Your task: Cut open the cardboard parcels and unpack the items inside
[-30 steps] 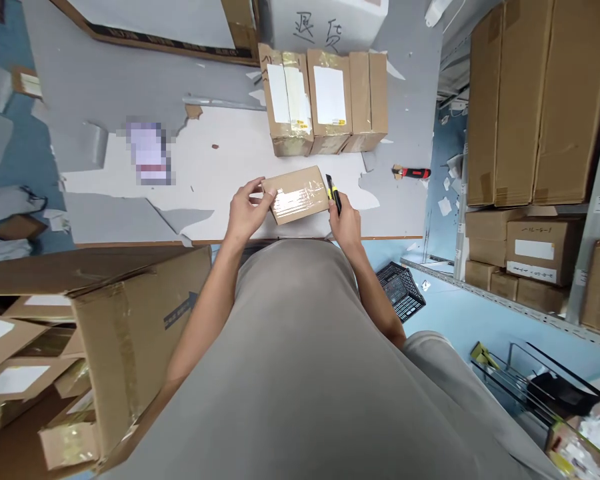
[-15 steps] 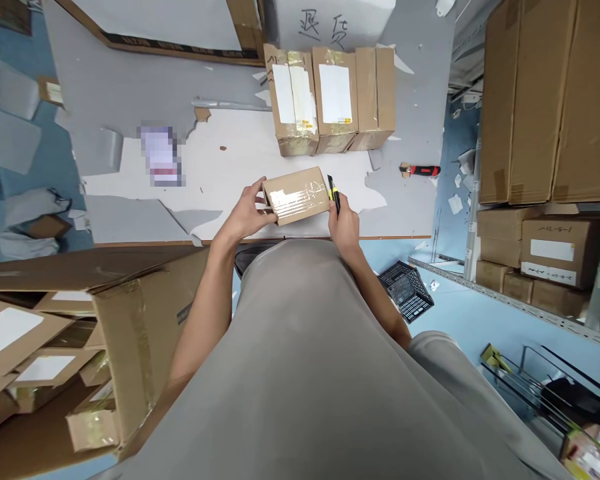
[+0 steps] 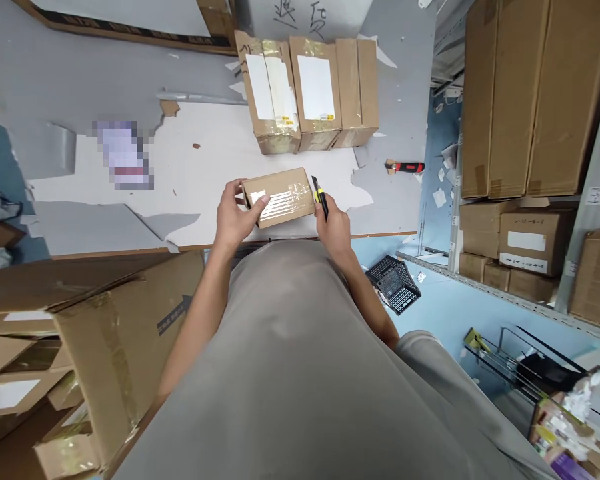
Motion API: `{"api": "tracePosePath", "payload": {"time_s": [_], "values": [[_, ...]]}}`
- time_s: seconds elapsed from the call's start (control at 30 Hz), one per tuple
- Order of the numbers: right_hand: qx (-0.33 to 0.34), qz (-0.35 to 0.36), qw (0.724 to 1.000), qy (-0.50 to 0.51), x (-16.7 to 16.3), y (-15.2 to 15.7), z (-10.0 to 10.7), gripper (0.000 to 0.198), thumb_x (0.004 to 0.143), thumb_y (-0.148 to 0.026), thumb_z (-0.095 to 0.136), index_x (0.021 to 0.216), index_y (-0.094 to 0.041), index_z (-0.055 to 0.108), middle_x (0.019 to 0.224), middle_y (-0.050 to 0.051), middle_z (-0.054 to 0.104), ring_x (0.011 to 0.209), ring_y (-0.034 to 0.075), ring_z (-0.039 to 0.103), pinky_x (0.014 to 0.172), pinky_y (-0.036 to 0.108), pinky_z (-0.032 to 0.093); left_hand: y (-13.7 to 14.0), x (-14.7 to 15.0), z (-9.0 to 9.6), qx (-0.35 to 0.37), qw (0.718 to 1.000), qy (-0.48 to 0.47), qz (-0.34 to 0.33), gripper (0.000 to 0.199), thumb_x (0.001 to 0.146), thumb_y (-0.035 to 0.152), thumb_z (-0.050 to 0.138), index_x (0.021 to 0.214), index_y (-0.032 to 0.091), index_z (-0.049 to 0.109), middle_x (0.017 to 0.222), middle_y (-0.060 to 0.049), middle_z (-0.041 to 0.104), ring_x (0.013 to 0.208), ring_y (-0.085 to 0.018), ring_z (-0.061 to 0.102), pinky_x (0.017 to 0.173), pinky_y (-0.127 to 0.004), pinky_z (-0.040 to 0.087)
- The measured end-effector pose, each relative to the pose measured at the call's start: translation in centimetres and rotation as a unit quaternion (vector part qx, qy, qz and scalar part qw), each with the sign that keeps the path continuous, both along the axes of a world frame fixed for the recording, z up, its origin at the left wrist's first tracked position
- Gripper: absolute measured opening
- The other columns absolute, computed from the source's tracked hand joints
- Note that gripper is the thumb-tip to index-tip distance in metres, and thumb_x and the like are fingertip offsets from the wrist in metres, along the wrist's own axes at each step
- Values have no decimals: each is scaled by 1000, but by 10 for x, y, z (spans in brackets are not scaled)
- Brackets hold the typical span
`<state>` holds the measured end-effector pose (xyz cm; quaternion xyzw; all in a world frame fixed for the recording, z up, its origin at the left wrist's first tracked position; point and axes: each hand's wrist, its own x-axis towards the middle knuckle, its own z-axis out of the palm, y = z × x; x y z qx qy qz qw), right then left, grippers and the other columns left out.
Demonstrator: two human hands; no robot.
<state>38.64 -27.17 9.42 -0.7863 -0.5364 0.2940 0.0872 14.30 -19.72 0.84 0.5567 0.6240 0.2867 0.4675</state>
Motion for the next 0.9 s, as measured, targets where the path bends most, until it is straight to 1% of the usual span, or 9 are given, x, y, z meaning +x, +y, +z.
{"api": "tracePosePath", "payload": {"time_s": [0.1, 0.17, 0.27, 0.43, 0.63, 0.77, 0.9], "values": [[9, 11, 1000, 13, 0, -4, 7, 46, 128, -40, 35, 163, -23, 60, 122, 12, 86, 113, 29, 82, 108, 43, 63, -1, 1, 3, 1, 1000, 0, -6, 67, 90, 55, 89, 145, 24, 65, 148, -16, 76, 137, -34, 73, 114, -48, 62], [16, 26, 999, 18, -2, -6, 9, 44, 127, -38, 36, 160, -23, 61, 128, 13, 85, 116, 29, 81, 108, 42, 63, -1, 0, 6, 0, 1000, 5, -6, 64, 91, 52, 88, 144, 24, 65, 145, -15, 77, 135, -33, 74, 113, -48, 62], [22, 34, 999, 16, -7, -7, 7, 41, 127, -35, 37, 157, -22, 63, 136, 15, 83, 120, 30, 81, 107, 41, 62, -1, -1, 10, -2, 1000, 12, -3, 61, 91, 49, 87, 142, 24, 64, 144, -15, 77, 133, -33, 75, 112, -48, 63], [3, 32, 999, 5, -12, -7, 5, 43, 126, -29, 38, 162, -20, 60, 136, 16, 84, 116, 32, 82, 105, 43, 63, -1, 0, 15, -17, 1000, 21, -3, 61, 90, 48, 86, 141, 25, 64, 143, -14, 78, 128, -32, 76, 111, -48, 64], [-47, 35, 998, -19, -15, -2, 15, 47, 125, -27, 37, 167, -17, 56, 139, 18, 84, 118, 34, 83, 104, 43, 62, 0, -1, 15, -17, 1000, 24, -8, 61, 91, 50, 85, 142, 24, 64, 142, -14, 77, 127, -32, 76, 111, -48, 63], [-87, 45, 995, -36, -17, 7, 29, 49, 124, -25, 36, 169, -16, 53, 137, 19, 85, 120, 35, 83, 104, 44, 61, 0, -3, 13, -16, 1000, 23, -10, 63, 90, 53, 87, 141, 25, 64, 139, -13, 77, 124, -31, 76, 110, -48, 63], [-126, 54, 989, -52, -17, 24, 44, 46, 125, -24, 37, 168, -16, 52, 132, 20, 86, 124, 36, 82, 106, 44, 61, 1, -2, 10, -15, 1000, 17, -11, 64, 90, 58, 87, 141, 26, 65, 138, -13, 78, 120, -31, 76, 110, -49, 63]]}}
